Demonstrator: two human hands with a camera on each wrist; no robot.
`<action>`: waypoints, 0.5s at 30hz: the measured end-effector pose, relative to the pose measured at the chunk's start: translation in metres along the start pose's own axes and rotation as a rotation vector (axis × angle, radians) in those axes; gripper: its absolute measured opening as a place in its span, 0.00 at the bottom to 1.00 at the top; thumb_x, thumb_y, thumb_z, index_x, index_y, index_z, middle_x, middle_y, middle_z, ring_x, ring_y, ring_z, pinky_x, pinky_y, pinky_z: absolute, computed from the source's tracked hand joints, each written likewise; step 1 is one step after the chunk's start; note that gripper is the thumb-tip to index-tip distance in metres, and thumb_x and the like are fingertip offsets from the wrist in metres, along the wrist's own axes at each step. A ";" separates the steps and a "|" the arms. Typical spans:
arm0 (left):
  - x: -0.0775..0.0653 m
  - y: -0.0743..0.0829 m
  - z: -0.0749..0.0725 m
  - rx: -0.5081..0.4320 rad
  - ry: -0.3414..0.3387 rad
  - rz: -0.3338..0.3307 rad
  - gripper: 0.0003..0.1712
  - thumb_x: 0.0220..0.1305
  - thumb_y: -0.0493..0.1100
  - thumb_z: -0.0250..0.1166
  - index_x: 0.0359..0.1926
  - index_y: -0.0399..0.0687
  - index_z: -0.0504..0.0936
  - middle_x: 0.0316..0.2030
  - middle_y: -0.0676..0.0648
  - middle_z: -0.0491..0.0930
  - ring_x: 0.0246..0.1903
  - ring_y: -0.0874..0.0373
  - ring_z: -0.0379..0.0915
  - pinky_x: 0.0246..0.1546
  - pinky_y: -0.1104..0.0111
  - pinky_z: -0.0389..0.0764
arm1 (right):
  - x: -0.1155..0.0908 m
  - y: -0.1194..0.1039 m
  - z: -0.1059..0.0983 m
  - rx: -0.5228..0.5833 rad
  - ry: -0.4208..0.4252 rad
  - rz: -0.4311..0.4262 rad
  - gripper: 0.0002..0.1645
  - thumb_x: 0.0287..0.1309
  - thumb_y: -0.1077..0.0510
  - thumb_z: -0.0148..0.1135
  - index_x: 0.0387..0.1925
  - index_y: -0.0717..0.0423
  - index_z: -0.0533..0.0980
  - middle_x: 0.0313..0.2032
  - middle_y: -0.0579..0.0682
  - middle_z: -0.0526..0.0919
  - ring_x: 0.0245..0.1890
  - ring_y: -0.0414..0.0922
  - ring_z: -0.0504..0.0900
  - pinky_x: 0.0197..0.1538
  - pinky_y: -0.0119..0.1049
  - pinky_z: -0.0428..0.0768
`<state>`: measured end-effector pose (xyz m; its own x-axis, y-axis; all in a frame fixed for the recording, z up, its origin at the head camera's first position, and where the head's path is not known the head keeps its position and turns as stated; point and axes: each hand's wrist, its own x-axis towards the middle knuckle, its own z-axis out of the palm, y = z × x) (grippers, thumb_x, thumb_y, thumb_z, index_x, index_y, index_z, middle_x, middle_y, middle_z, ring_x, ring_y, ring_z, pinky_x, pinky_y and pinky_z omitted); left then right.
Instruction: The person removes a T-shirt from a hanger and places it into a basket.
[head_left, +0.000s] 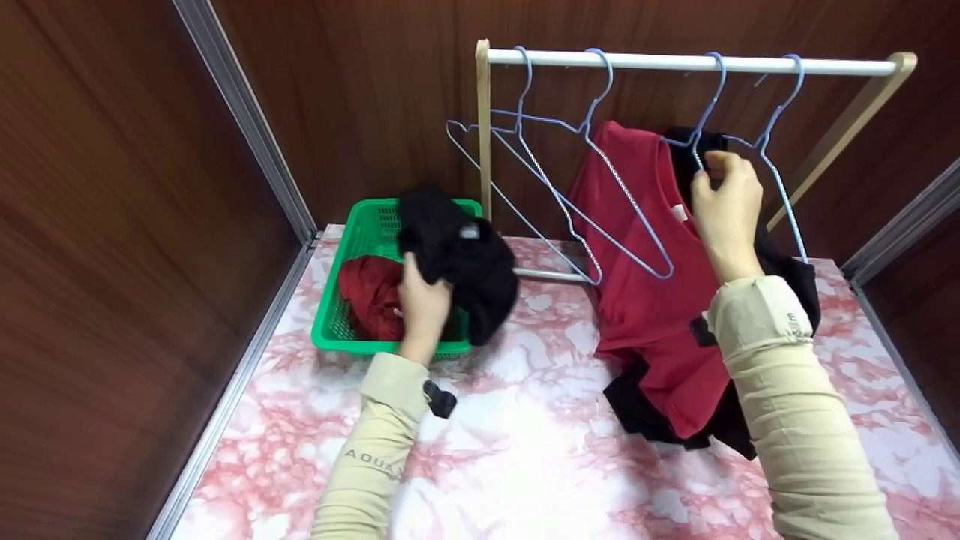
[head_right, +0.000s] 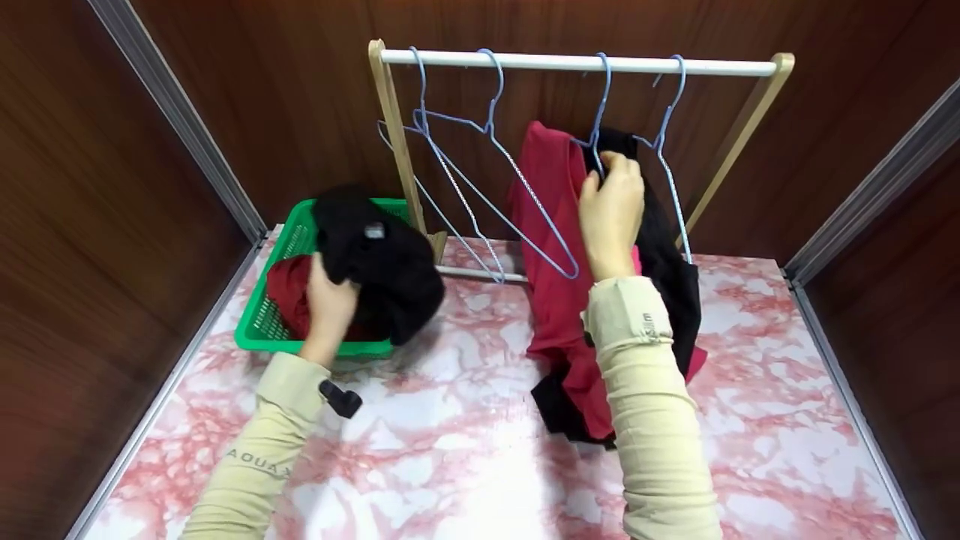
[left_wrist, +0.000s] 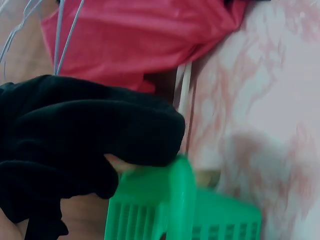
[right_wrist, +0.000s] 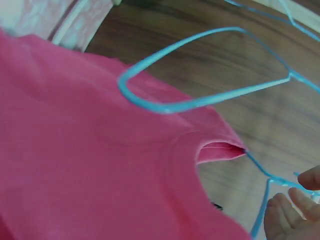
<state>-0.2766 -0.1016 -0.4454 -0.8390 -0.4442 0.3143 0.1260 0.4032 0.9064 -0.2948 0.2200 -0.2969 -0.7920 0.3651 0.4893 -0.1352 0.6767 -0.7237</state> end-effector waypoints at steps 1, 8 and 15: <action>0.004 -0.002 -0.004 -0.003 0.015 -0.022 0.37 0.49 0.31 0.64 0.63 0.38 0.66 0.44 0.29 0.81 0.47 0.38 0.79 0.49 0.51 0.77 | 0.000 0.002 -0.001 -0.011 -0.012 0.019 0.21 0.60 0.65 0.50 0.53 0.69 0.73 0.52 0.66 0.77 0.55 0.57 0.75 0.62 0.44 0.68; 0.022 -0.019 -0.023 0.019 0.185 -0.092 0.37 0.50 0.34 0.64 0.63 0.38 0.65 0.45 0.28 0.80 0.48 0.35 0.76 0.50 0.49 0.74 | -0.003 0.017 -0.006 -0.062 -0.120 0.135 0.25 0.61 0.57 0.48 0.57 0.65 0.72 0.54 0.64 0.78 0.58 0.56 0.74 0.63 0.45 0.67; 0.028 -0.042 -0.031 0.159 0.188 -0.043 0.23 0.53 0.34 0.59 0.52 0.38 0.68 0.44 0.34 0.79 0.45 0.35 0.75 0.46 0.48 0.72 | -0.005 0.022 -0.006 -0.084 -0.125 0.174 0.23 0.61 0.54 0.49 0.52 0.60 0.77 0.47 0.61 0.81 0.52 0.51 0.77 0.59 0.41 0.70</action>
<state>-0.2885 -0.1559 -0.4661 -0.7268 -0.5984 0.3372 -0.0044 0.4950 0.8689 -0.2905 0.2371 -0.3123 -0.8673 0.4025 0.2929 0.0557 0.6633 -0.7463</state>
